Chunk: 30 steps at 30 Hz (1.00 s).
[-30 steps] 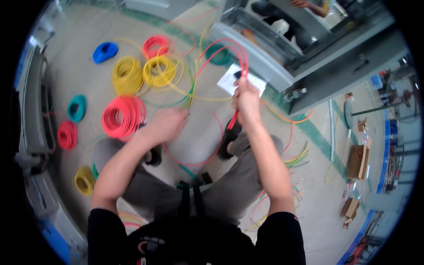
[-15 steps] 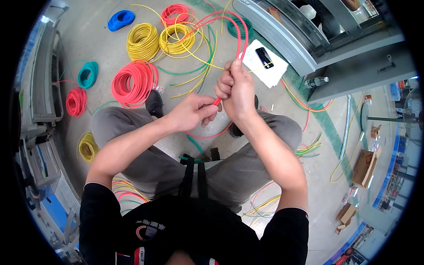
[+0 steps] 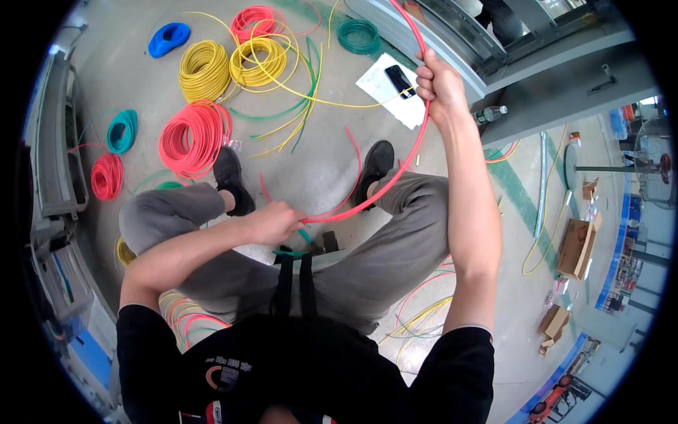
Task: The person sits on the floor and uses wire strippers to remove the insulation from the ends of red and green wires. They repeatedly pull wire from coils, strip the ends, and place the stripped pieces on the floor.
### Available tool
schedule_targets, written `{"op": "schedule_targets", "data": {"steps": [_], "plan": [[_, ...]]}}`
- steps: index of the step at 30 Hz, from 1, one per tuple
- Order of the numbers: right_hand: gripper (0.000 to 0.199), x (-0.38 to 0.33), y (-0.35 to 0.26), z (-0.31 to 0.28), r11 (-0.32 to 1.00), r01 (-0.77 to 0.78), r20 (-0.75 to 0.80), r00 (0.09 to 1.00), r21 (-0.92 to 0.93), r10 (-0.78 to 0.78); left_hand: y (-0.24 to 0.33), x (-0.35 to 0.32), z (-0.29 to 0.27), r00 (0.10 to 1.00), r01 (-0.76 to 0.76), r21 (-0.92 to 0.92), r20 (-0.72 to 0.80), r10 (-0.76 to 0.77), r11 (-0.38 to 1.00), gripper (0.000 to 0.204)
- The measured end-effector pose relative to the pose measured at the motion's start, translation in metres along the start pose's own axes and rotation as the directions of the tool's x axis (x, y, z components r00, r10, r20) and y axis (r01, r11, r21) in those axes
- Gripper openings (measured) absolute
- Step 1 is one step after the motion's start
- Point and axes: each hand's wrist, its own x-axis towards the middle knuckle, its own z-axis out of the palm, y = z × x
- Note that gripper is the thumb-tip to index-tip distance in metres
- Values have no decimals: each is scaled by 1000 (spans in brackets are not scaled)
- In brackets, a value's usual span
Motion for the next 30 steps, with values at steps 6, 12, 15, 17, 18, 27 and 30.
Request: {"op": "schedule_targets", "data": {"steps": [6,12,15,17,18,27,30], "plan": [[32,-37,36,69,986,136,129,984,-93,-124,16,14,1,984,27,-127,-169,-48,991,19],[30,-61,32,83,970,245,269,934,5,-237,17,27,-22,899,-178,-320,-438,21,930,18],[30,-62,26,79,972,215,240,943,96,-232,15,22,-33,874,-102,-159,-486,12,982,16],[30,-66,17,74,966,236,187,949,102,-252,15,26,-36,864,-65,-122,-504,-6,990,14],[30,-65,16,68,967,232,175,953,104,-248,17,28,-41,859,-73,-89,-511,17,993,14],[32,-52,33,50,909,280,60,960,-308,-275,6,35,-16,832,-100,-36,-551,63,994,16],[33,-54,28,36,933,288,76,957,-216,-278,12,42,-22,846,-77,-9,-529,60,997,17]]}}
